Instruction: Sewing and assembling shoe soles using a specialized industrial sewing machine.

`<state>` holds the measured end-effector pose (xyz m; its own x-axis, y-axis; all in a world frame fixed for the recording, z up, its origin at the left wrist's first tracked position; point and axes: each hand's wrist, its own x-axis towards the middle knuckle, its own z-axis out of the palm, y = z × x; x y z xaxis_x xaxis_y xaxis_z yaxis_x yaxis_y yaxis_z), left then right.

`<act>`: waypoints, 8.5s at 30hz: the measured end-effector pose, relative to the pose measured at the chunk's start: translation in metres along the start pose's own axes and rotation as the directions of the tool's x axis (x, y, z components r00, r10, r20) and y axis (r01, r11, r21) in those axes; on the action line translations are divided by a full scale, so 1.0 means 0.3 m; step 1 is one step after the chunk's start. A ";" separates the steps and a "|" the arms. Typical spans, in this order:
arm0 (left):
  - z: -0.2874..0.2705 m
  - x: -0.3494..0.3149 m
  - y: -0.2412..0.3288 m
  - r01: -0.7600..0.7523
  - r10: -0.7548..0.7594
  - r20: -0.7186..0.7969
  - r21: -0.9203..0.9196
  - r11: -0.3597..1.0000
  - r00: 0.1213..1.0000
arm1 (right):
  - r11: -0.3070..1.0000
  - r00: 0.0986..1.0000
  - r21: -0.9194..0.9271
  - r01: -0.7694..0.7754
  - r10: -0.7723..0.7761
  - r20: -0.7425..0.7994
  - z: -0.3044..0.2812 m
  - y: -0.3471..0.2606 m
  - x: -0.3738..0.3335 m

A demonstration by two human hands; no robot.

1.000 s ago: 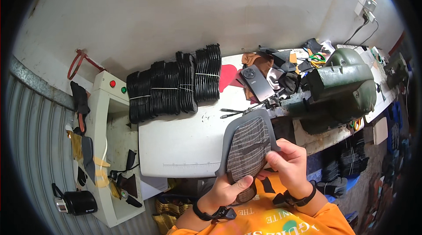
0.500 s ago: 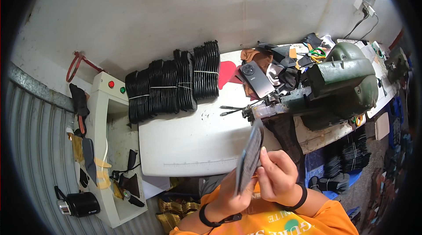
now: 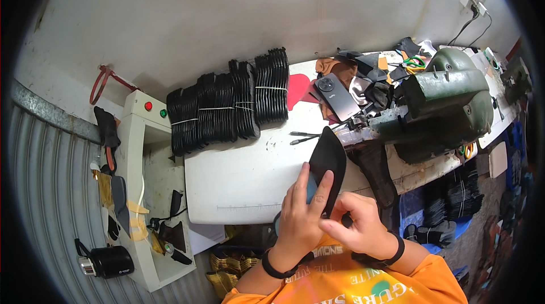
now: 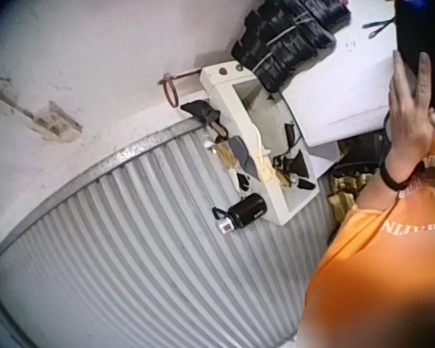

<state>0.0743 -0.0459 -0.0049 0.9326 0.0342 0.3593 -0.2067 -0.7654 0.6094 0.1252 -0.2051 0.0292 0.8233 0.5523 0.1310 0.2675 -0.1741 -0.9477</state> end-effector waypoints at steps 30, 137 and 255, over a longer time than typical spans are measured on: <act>-0.074 0.145 -0.151 0.234 0.051 0.494 -0.496 0.836 0.868 | 0.945 0.893 -0.317 0.084 -0.213 -0.397 -0.176 0.139 0.060; 0.105 0.207 -0.110 0.529 -0.549 0.261 -0.741 0.414 0.794 | 0.760 0.770 0.137 -0.635 0.636 0.043 -0.185 0.167 0.189; 0.030 -0.380 -0.233 0.203 -0.220 0.370 -0.817 -0.540 0.903 | 0.647 0.890 0.614 -0.453 0.361 0.277 -0.073 0.192 0.003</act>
<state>-0.0150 -0.0021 -0.0951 0.9968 -0.0384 -0.0707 0.0592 0.9451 0.3214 0.1523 -0.2325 -0.0189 0.6908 0.6551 -0.3061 -0.5073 0.1374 -0.8508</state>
